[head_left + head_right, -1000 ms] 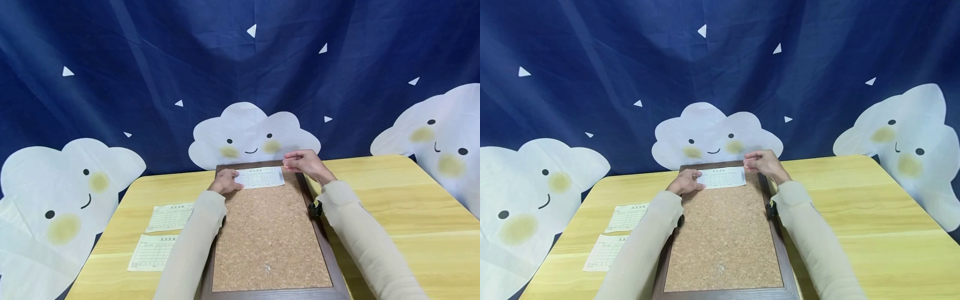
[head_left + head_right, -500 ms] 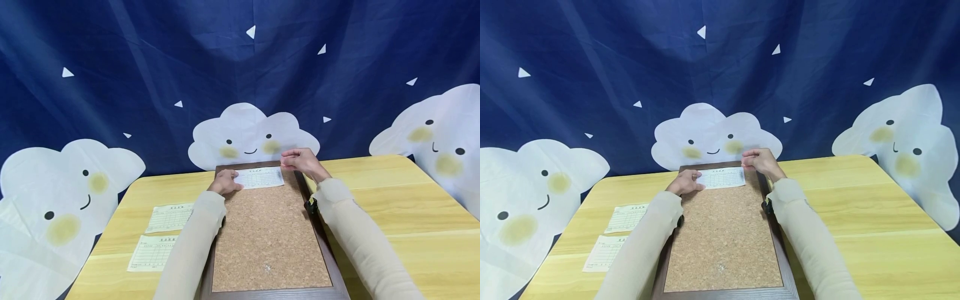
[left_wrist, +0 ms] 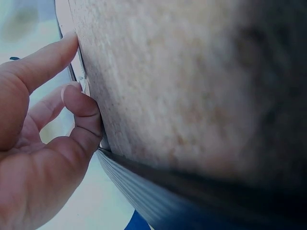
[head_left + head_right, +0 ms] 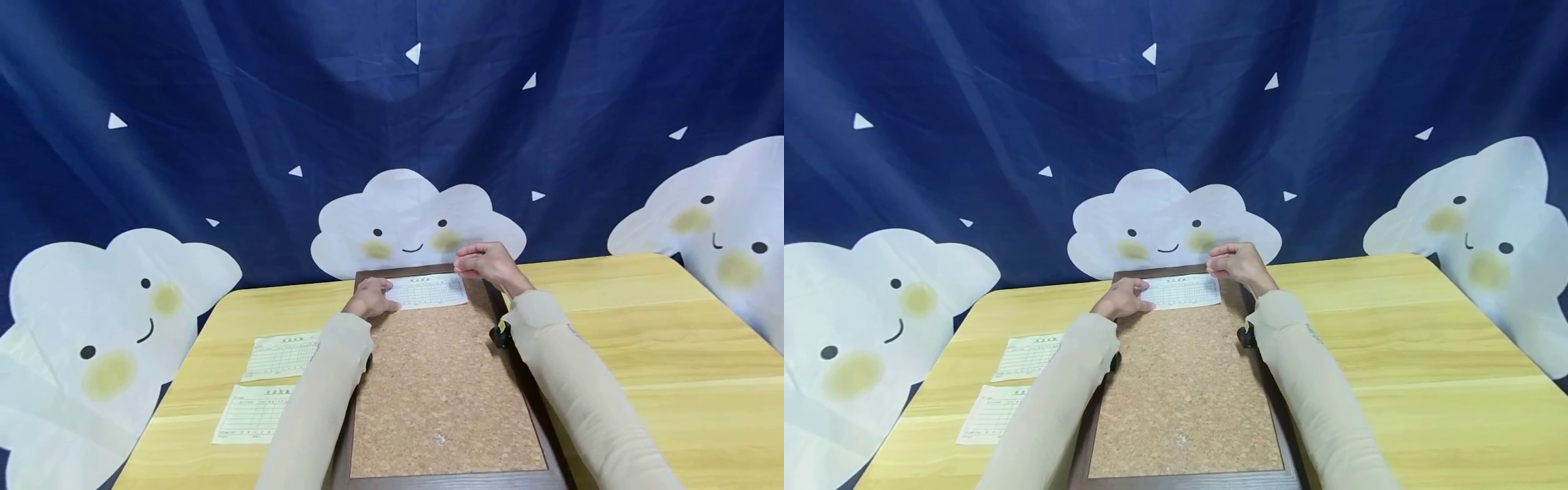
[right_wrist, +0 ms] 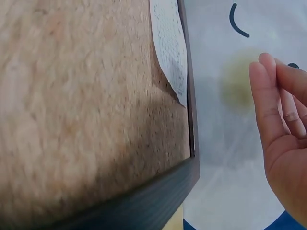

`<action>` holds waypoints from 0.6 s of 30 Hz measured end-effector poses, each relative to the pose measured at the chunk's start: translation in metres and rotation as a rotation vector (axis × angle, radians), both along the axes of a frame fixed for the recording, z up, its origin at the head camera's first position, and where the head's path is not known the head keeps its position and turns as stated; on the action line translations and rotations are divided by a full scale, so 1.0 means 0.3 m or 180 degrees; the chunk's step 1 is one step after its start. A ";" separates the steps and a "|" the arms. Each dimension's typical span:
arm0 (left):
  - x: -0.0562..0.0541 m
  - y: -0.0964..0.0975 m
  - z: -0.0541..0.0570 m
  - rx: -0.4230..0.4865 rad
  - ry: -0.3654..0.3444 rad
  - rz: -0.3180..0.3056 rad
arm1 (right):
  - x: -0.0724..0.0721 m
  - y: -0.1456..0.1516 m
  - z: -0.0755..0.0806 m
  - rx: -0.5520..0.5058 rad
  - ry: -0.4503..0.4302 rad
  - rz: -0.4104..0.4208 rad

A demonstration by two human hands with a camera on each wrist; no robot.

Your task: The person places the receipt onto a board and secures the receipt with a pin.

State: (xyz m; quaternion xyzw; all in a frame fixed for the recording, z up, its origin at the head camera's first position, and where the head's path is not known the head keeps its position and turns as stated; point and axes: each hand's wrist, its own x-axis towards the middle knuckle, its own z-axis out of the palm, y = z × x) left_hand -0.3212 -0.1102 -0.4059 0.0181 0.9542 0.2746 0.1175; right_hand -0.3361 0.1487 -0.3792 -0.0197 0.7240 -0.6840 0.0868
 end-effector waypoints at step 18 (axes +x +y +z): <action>-0.006 0.003 0.001 0.0083 -0.0040 0.0120 | -0.034 -0.066 0.007 0.0010 -0.0129 -0.0117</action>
